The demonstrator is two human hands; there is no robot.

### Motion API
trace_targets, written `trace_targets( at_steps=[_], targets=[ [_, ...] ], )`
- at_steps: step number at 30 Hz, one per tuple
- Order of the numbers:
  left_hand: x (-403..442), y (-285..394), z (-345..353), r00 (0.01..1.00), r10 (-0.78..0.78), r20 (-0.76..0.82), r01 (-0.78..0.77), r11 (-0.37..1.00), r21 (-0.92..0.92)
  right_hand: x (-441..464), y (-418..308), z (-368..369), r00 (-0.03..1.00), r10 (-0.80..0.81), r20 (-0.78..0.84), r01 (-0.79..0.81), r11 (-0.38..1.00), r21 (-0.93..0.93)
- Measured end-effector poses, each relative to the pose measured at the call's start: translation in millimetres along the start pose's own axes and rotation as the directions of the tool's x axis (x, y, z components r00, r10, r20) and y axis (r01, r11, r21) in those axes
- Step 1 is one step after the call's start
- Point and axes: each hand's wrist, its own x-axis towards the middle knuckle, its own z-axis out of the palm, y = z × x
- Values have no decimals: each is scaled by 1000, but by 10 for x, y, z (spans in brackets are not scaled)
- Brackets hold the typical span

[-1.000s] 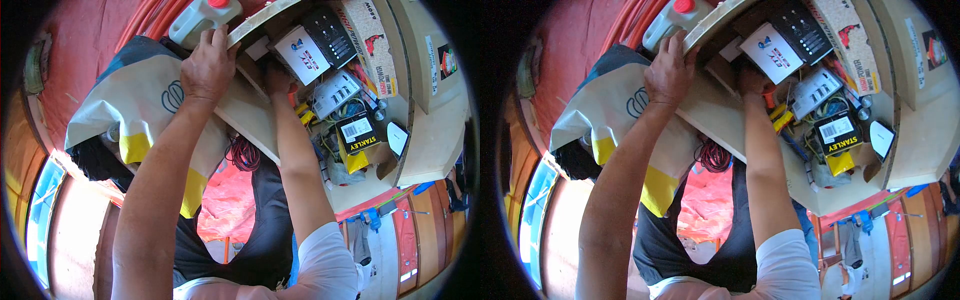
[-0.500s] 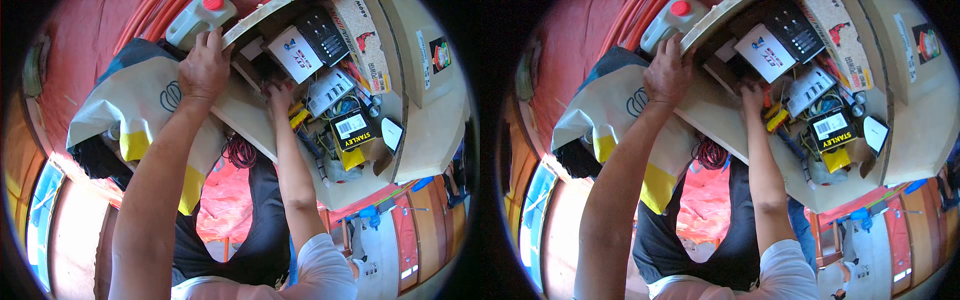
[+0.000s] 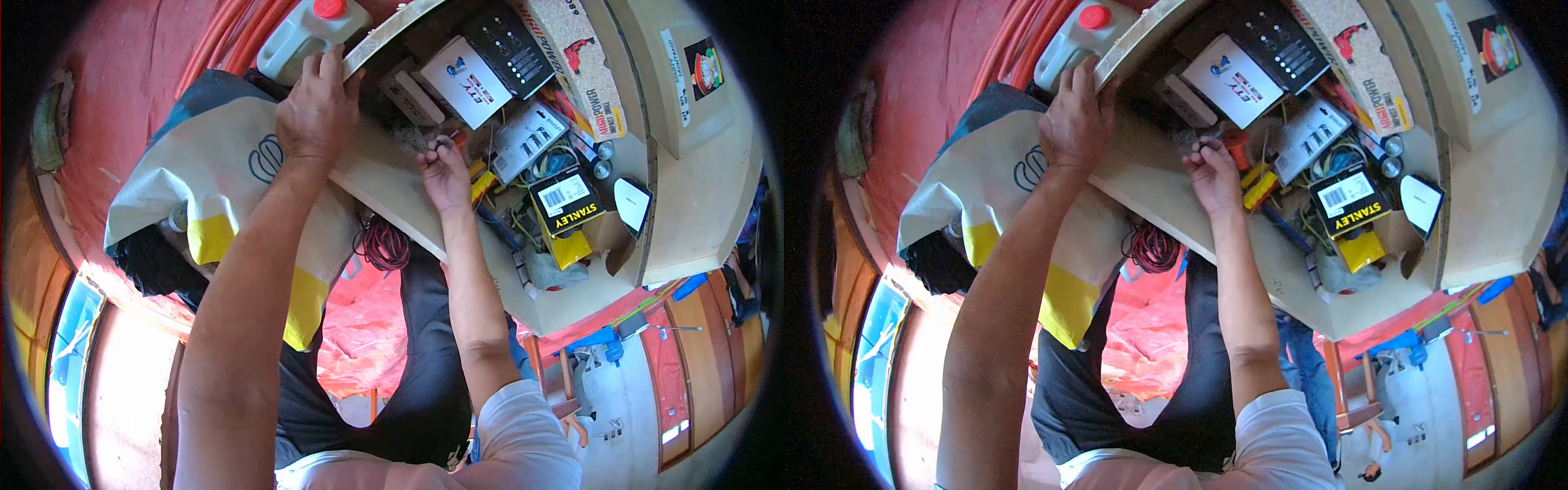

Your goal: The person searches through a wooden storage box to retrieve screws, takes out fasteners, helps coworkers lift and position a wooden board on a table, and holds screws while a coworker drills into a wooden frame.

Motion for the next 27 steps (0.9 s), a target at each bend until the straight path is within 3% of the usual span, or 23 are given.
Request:
trace_targets(
  at_steps=[15,20,24,27],
  targets=[
    [-10,-30,53,999,6,-47,-5,1000,19,-157,-54,115,995,-91,-41,96,986,139],
    [-23,-27,61,999,2,-46,-1,1000,15,-383,-131,258,988,-131,-82,148,952,269],
    [-13,-26,67,999,2,-50,-2,1000,-4,-468,-208,314,990,-140,-23,139,928,346],
    [-2,-42,65,999,9,-50,-9,1000,14,-465,-218,341,988,-155,-1,148,941,306]
  ],
)
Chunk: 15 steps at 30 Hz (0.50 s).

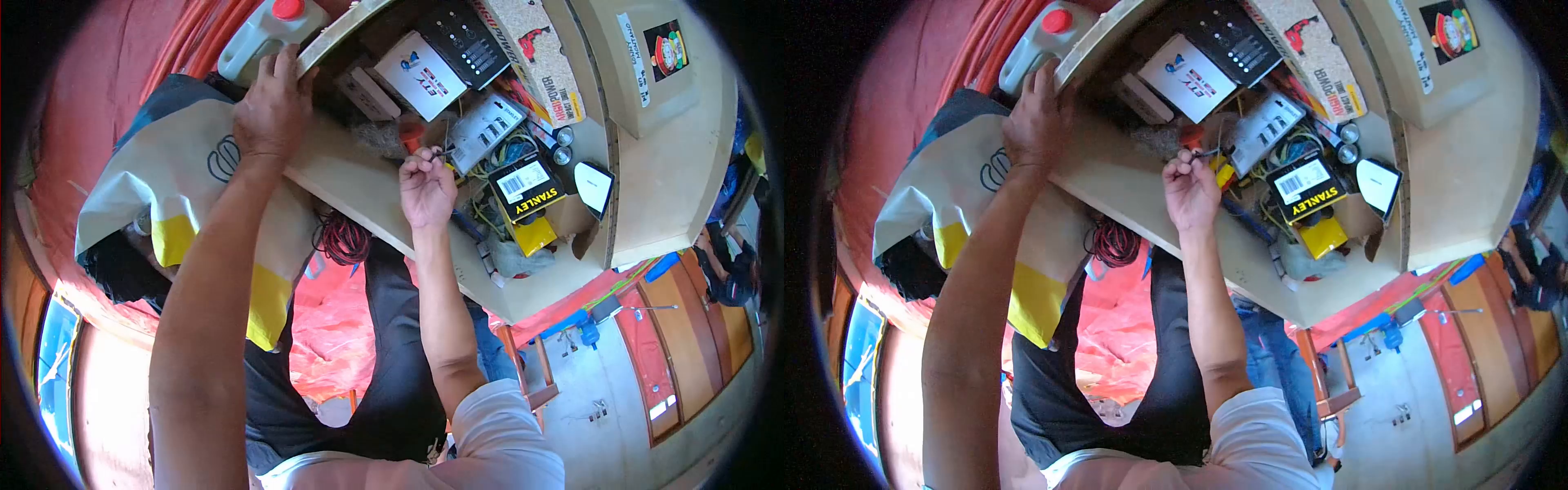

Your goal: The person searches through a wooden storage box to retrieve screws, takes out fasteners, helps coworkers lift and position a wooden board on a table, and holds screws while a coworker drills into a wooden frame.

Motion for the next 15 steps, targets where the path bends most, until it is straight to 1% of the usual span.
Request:
trace_targets(
  at_steps=[2,5,8,9,12,15],
  targets=[
    [-3,3,8,1000,-10,5,9,1000,24,29,-22,-55,1000,11,14,-10,999,-52],
    [-3,-12,9,1000,21,-21,-21,1000,-3,66,-18,-99,1000,1,0,-1,990,-140],
    [-3,18,-31,997,-28,72,27,999,17,96,-18,-168,999,-25,-34,17,976,-217],
    [-7,18,-35,997,-23,71,22,1000,15,106,-16,-199,998,-33,-45,21,971,-240],
    [3,13,-35,997,-20,69,18,1000,20,137,1,-237,992,-59,-115,20,950,-311],
    [2,8,-17,997,-30,75,28,999,30,205,-10,-309,975,-64,-213,-12,941,-338]
  ],
)
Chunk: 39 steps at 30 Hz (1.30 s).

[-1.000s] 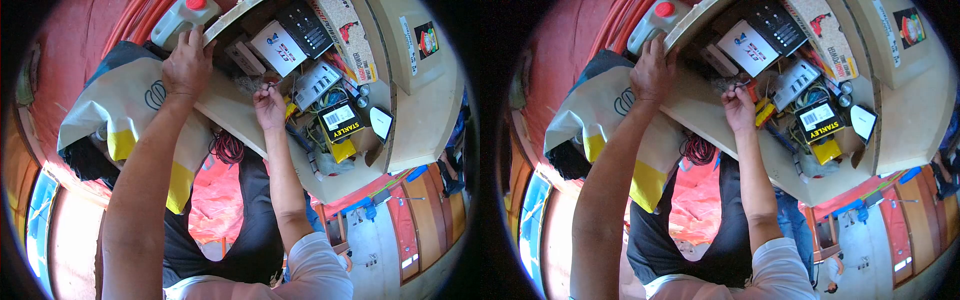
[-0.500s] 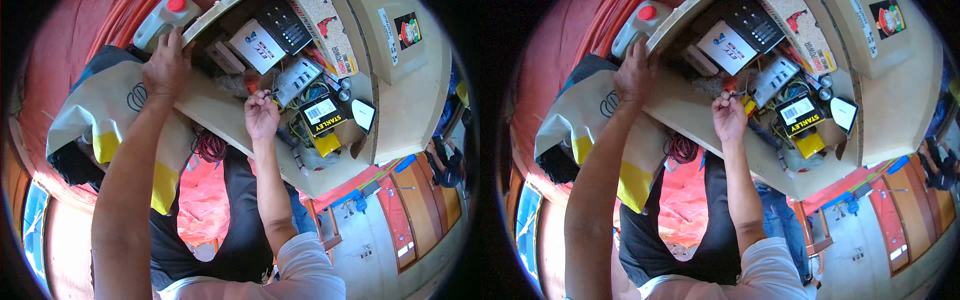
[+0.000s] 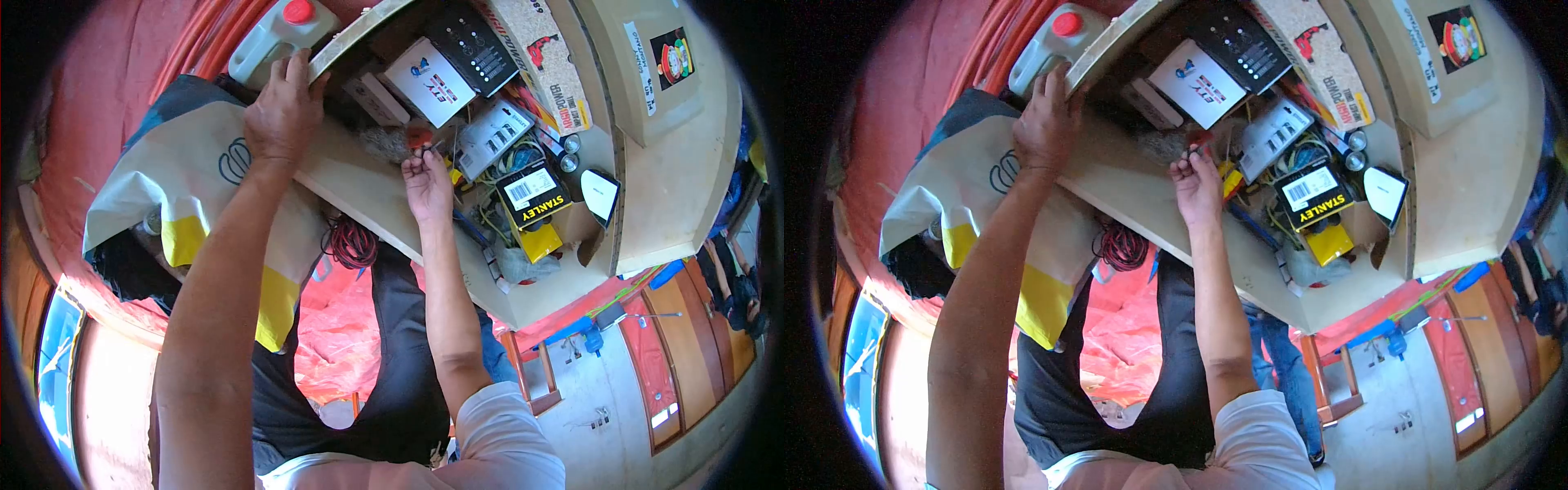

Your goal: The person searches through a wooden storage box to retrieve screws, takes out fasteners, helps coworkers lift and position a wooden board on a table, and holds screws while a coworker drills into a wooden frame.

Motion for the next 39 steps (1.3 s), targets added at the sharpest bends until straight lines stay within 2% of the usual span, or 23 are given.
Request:
trace_targets(
  at_steps=[3,4,5,6,7,9,12,15,18,21,24,26,27,30,33,36,39],
  targets=[
    [-4,5,-11,1000,-4,11,4,1000,-4,139,21,-131,1000,-14,-4,14,991,-134],
    [-2,23,-25,1000,-16,20,15,1000,5,196,41,-163,994,-106,-38,80,902,-424],
    [2,32,-36,999,-27,30,27,1000,14,251,62,-194,978,-202,-42,122,727,-676],
    [3,27,-35,999,-22,25,21,1000,13,291,75,-233,955,-295,-15,136,482,-866],
    [1,22,-33,1000,-16,21,16,1000,12,287,55,-172,931,-347,115,214,265,-940],
    [-1,10,-27,1000,-3,6,3,1000,3,281,18,-56,852,-355,384,332,-201,-922],
    [-20,14,-42,1000,8,-18,-9,1000,-11,383,68,28,782,-257,568,501,-282,-818],
    [-7,21,-20,1000,-1,-17,1,1000,-5,522,126,95,907,-228,354,334,-125,-934],
    [8,5,-23,1000,-4,1,4,1000,-1,527,166,262,867,-208,454,438,-119,-891],
    [-8,-9,-11,999,21,-31,-22,999,-32,571,347,133,951,3,309,307,102,-946],
    [-5,-23,10,997,33,-64,-35,999,-36,558,448,115,977,174,124,64,314,-947],
    [-9,-13,15,998,23,-65,-23,1000,-14,626,569,-11,985,164,56,-87,744,-663],
    [-9,-13,13,998,18,-58,-19,1000,-15,678,628,-91,985,174,19,-148,886,-440],
    [-11,-10,1,998,16,-55,-17,1000,-25,940,655,-222,980,139,-145,-185,905,-383],
    [-10,-11,7,997,27,-72,-30,999,-38,984,717,-68,980,125,-154,-171,927,-333],
    [-8,-6,-1,998,24,-61,-27,999,-38,1046,770,-55,983,88,-160,-142,920,-365],
    [-3,-10,13,997,29,-75,-33,998,-45,1014,842,38,966,-34,-255,-62,931,-360]
  ],
)
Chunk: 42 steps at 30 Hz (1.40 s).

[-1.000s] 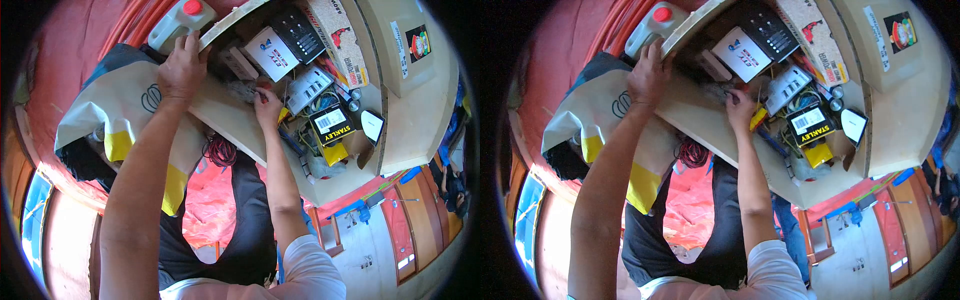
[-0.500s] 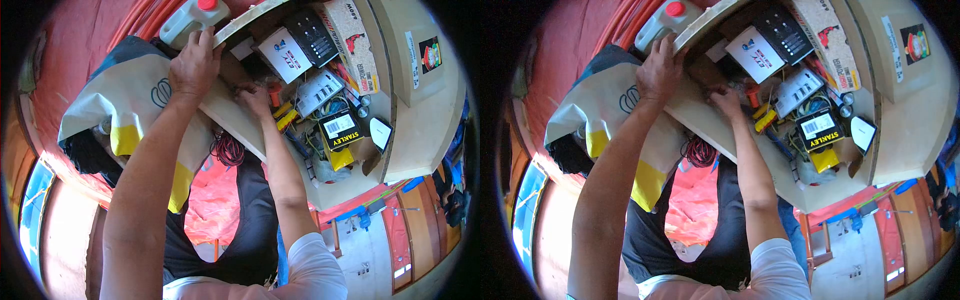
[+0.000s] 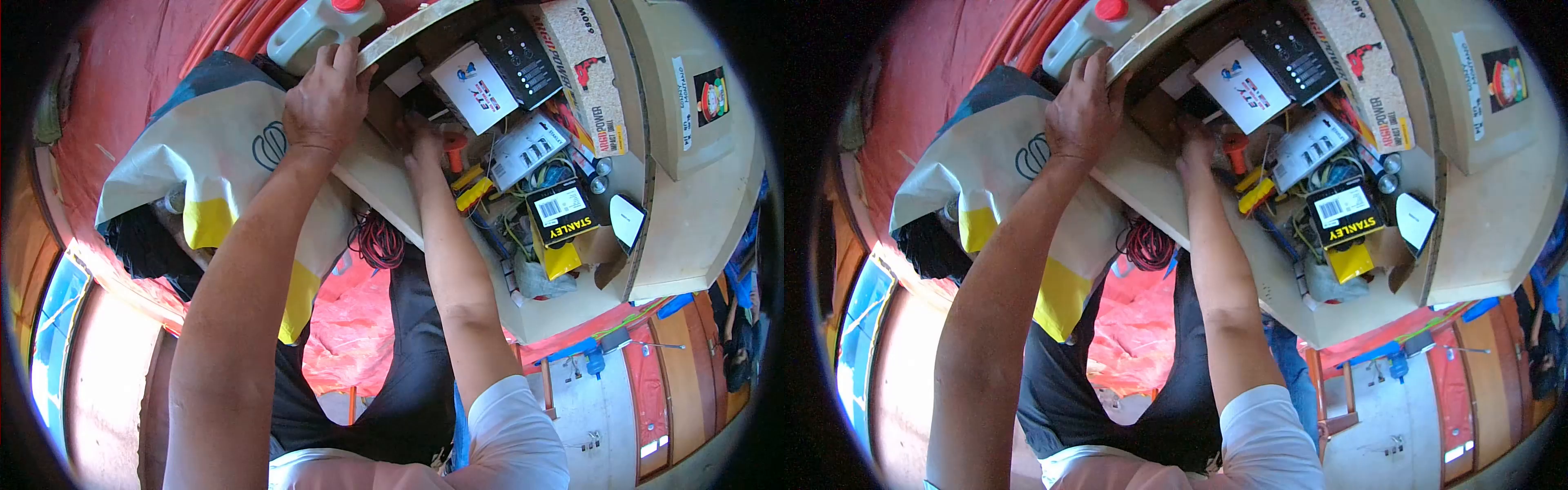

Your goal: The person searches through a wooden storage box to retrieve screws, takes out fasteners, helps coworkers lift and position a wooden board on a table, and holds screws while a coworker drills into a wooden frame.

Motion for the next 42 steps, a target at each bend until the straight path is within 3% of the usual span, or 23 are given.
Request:
trace_targets(
  at_steps=[3,6,9,15,24,30,33,36,39,42],
  targets=[
    [-9,6,-29,1000,-7,22,7,1000,2,54,23,-64,997,59,43,-60,998,34],
    [-6,16,-52,998,-22,58,21,1000,11,226,164,-206,995,-24,96,17,997,73],
    [-9,6,-23,998,-26,53,26,1000,6,-114,-65,-12,1000,-7,-14,8,998,66],
    [-11,-5,-6,999,-18,36,18,1000,2,-124,-100,-69,997,72,27,-73,997,39],
    [-5,-5,-15,998,-27,50,27,1000,14,19,-6,-159,999,2,36,1,995,-95],
    [-3,1,-20,998,-38,55,37,999,32,-106,-102,-136,990,38,137,-32,998,-45],
    [2,0,-18,996,-56,72,54,998,29,-168,-220,-150,956,186,225,-177,982,-58],
    [-2,7,-30,995,-60,77,58,998,21,-175,-252,-160,951,209,226,-194,977,-85],
    [-4,11,-30,997,-46,70,45,999,18,-227,-247,-129,979,169,112,-165,985,-41],
    [-7,-4,-8,998,-31,55,30,1000,4,-91,-79,-289,998,42,47,-30,968,-248]
  ],
)
